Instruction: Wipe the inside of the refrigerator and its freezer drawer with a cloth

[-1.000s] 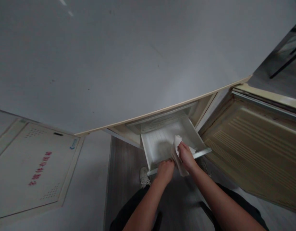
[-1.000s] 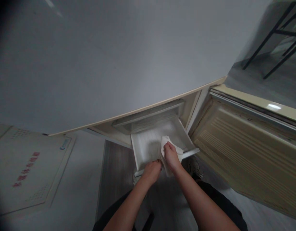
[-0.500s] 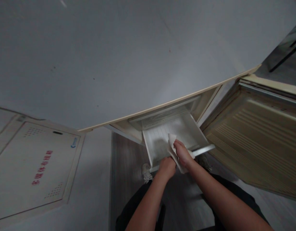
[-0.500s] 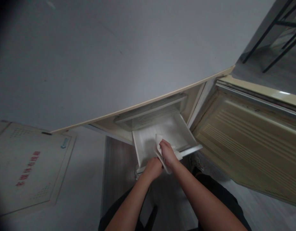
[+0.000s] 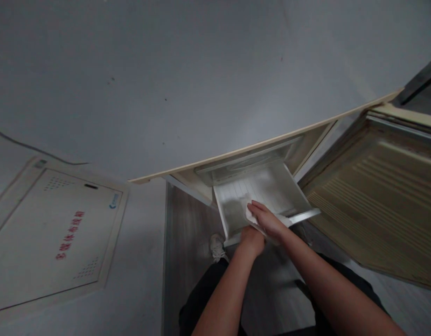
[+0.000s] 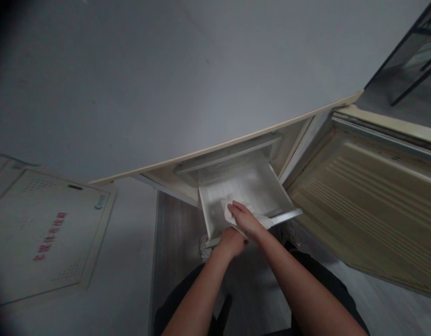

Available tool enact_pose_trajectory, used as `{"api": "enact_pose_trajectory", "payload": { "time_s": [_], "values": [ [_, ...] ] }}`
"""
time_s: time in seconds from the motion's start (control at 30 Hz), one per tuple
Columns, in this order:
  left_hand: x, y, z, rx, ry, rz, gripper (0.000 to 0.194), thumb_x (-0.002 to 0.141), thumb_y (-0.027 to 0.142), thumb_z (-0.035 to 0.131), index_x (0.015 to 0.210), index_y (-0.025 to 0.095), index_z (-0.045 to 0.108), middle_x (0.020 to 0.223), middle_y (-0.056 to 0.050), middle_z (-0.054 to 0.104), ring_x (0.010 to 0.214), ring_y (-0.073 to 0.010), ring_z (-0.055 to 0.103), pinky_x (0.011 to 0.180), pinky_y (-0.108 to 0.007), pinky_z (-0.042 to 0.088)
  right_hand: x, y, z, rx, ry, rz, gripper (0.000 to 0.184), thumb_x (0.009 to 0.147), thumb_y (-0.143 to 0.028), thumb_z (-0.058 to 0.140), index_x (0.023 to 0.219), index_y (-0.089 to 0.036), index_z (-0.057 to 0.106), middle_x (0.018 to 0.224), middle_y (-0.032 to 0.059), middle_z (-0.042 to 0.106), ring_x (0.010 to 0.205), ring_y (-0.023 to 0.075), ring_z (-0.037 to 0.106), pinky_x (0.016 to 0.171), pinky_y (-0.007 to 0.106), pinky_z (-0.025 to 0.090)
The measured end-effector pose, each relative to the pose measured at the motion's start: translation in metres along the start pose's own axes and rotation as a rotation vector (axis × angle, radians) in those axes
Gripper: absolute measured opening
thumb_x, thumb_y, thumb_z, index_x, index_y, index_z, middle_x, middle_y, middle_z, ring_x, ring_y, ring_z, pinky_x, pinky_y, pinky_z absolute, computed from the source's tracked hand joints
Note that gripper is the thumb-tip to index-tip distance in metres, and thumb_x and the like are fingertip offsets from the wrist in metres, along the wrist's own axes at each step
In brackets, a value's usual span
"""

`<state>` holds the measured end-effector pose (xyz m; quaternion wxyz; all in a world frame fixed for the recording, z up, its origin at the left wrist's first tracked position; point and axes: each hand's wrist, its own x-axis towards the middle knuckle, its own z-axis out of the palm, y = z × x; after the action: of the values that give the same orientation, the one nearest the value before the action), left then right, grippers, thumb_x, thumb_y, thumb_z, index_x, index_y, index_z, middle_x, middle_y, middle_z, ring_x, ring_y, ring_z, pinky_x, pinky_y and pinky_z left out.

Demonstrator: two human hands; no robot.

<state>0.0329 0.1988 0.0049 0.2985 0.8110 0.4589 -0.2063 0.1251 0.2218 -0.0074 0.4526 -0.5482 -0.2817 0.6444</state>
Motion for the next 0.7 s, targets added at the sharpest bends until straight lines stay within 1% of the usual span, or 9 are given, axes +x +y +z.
{"api": "enact_pose_trajectory", "payload": {
  "time_s": [0.13,0.23,0.33,0.43,0.47,0.5,0.57,0.63,0.7],
  "values": [
    [-0.015,-0.005,-0.005,0.005,0.02,0.044,0.047,0.089,0.038,0.06,0.131,0.016,0.059,0.131,-0.014,0.066,0.121,-0.0314,0.062,0.105,-0.043,0.048,0.002,-0.021,-0.025,0.135,-0.086,0.011,0.042,0.083,-0.055,0.063,0.115,-0.027,0.064,0.107,0.0033,0.072,0.097,0.0212,0.066,0.083,0.031,0.051],
    [-0.025,-0.014,-0.007,0.016,0.047,0.035,0.052,0.09,0.041,0.058,0.135,0.015,0.054,0.131,-0.015,0.065,0.121,-0.0327,0.061,0.104,-0.047,0.048,0.007,-0.02,-0.032,0.078,-0.135,-0.023,0.051,0.085,-0.057,0.059,0.128,-0.029,0.059,0.124,0.0036,0.068,0.116,0.0239,0.062,0.09,0.035,0.053],
    [-0.03,-0.024,-0.007,0.016,0.01,-0.014,0.057,0.087,0.042,0.061,0.137,0.016,0.052,0.132,-0.016,0.064,0.122,-0.0336,0.06,0.104,-0.048,0.046,0.012,0.001,-0.019,-0.176,-0.175,0.031,0.061,0.087,-0.063,0.055,0.135,-0.026,0.057,0.147,0.0074,0.053,0.137,0.0272,0.047,0.104,0.042,0.047],
    [-0.031,-0.035,-0.007,-0.01,-0.029,-0.024,0.059,0.086,0.042,0.063,0.138,0.017,0.053,0.136,-0.016,0.062,0.124,-0.0329,0.059,0.106,-0.045,0.045,0.013,0.022,0.004,-0.435,-0.301,0.075,0.065,0.089,-0.063,0.054,0.137,-0.02,0.058,0.158,0.0099,0.039,0.147,0.0273,0.034,0.12,0.044,0.03],
    [-0.031,-0.039,-0.007,-0.017,-0.032,-0.027,0.061,0.086,0.042,0.064,0.139,0.015,0.053,0.139,-0.017,0.06,0.128,-0.0332,0.057,0.108,-0.044,0.045,0.013,0.026,0.011,-0.485,-0.354,0.059,0.064,0.089,-0.061,0.055,0.138,-0.019,0.058,0.158,0.0102,0.04,0.147,0.0266,0.034,0.122,0.043,0.025],
    [-0.031,-0.042,-0.008,-0.023,-0.024,-0.035,0.065,0.085,0.043,0.064,0.141,0.013,0.051,0.143,-0.019,0.056,0.133,-0.034,0.053,0.11,-0.044,0.043,0.015,0.029,0.018,-0.508,-0.388,0.041,0.064,0.09,-0.059,0.056,0.139,-0.019,0.056,0.156,0.0107,0.042,0.145,0.0259,0.037,0.123,0.042,0.024],
    [-0.032,-0.049,-0.011,-0.027,0.024,-0.045,0.076,0.084,0.044,0.065,0.148,0.01,0.042,0.155,-0.022,0.04,0.146,-0.0362,0.036,0.117,-0.048,0.034,0.022,0.032,0.028,-0.483,-0.373,0.036,0.062,0.091,-0.053,0.058,0.142,-0.018,0.052,0.146,0.0125,0.053,0.135,0.0244,0.05,0.117,0.04,0.033],
    [-0.032,-0.055,-0.014,-0.026,0.108,-0.035,0.084,0.084,0.045,0.066,0.153,0.01,0.034,0.163,-0.02,0.026,0.153,-0.0364,0.016,0.123,-0.052,0.022,0.035,0.032,0.037,-0.41,-0.25,0.092,0.058,0.092,-0.045,0.058,0.142,-0.017,0.048,0.128,0.0129,0.066,0.113,0.0216,0.065,0.1,0.036,0.049],
    [-0.032,-0.059,-0.015,-0.024,0.167,-0.019,0.082,0.085,0.047,0.064,0.153,0.012,0.035,0.165,-0.018,0.021,0.154,-0.0357,0.007,0.124,-0.054,0.016,0.053,0.033,0.044,-0.377,-0.115,0.153,0.051,0.092,-0.038,0.058,0.137,-0.017,0.05,0.108,0.0109,0.072,0.088,0.0186,0.069,0.079,0.031,0.055]
  ]
}}
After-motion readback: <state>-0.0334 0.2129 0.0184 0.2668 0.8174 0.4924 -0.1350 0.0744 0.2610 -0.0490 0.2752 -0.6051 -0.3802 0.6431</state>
